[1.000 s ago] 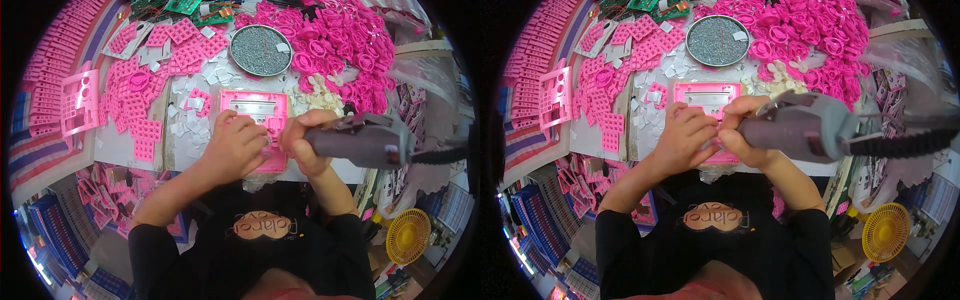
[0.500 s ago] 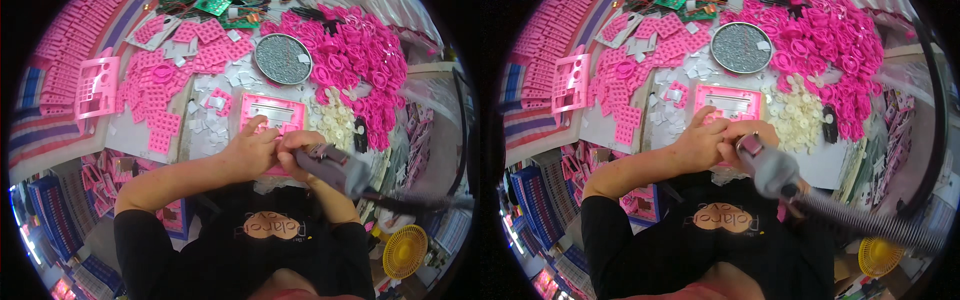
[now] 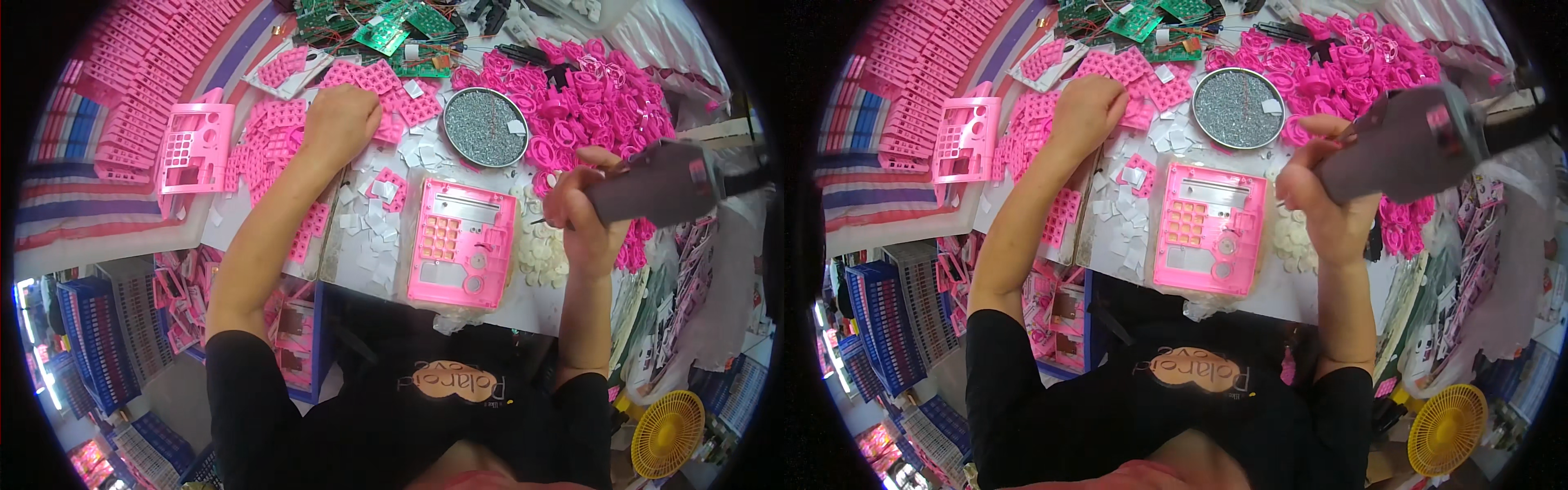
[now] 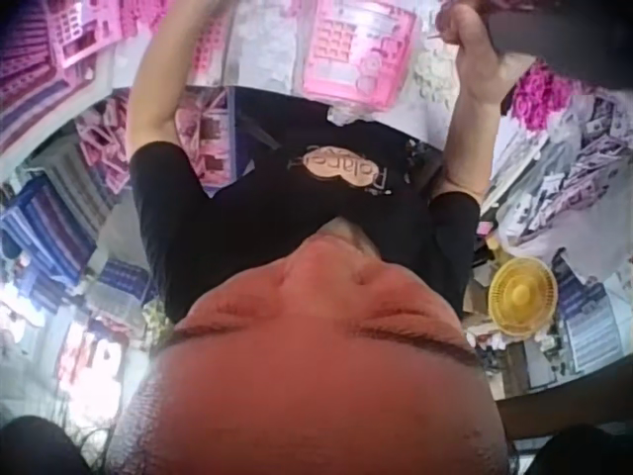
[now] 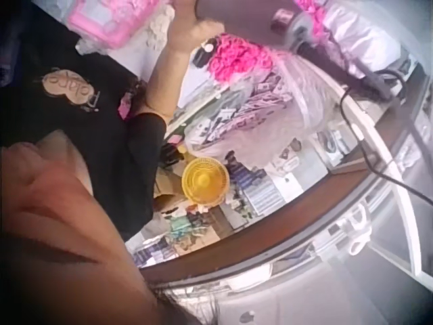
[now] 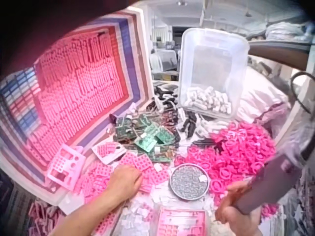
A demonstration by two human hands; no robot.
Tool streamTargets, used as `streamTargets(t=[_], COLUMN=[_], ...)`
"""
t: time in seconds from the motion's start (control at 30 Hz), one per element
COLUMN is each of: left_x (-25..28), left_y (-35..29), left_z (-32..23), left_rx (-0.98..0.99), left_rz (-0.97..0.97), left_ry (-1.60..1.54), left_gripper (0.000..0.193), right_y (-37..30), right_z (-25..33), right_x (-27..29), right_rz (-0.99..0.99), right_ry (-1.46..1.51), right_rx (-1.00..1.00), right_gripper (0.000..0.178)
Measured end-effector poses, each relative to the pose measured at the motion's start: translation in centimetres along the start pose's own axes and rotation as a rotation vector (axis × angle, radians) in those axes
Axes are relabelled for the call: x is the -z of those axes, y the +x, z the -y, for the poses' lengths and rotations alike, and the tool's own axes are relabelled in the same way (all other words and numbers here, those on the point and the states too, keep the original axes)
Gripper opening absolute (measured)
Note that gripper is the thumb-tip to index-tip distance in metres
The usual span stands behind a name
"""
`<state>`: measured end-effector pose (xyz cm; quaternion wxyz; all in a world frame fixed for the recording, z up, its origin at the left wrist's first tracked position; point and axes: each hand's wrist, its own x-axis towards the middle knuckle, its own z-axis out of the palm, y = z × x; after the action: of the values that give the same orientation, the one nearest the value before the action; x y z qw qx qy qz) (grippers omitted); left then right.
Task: The worker is assembling a pink toy piggy bank by installing electronic components and using a hot glue gun.
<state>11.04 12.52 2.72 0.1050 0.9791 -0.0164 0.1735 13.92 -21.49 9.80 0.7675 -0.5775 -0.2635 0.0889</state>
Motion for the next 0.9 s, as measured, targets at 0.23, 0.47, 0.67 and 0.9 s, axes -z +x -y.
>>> streamTargets(t=[0.23, 0.47, 0.67, 0.9], left_x=[2.6, 3.5, 3.2, 6.1], left_y=[-3.3, -7.4, -11.0, -15.2], left_z=[-5.1, -8.8, -10.9, -11.7], left_rx=[0.466, 0.671, 0.798, 0.483], left_rz=[-0.169, 0.090, 0.107, 0.337], left_ry=[-0.984, -1.655, -2.158, -1.376], left_gripper=[0.020, 0.020, 0.021, 0.014], right_y=[-2.3, -2.4, -2.2, -4.3], right_z=[1.9, -0.3, 0.0, -0.7], right_x=[-0.1, -4.3, -7.5, -5.7], right_rz=[-0.469, 0.163, 0.401, 0.524], right_ry=[-0.682, -0.760, -0.931, -0.669], right_rx=[0.597, 0.336, 0.465, 0.094], right_gripper=[0.075, 0.048, 0.037, 0.017])
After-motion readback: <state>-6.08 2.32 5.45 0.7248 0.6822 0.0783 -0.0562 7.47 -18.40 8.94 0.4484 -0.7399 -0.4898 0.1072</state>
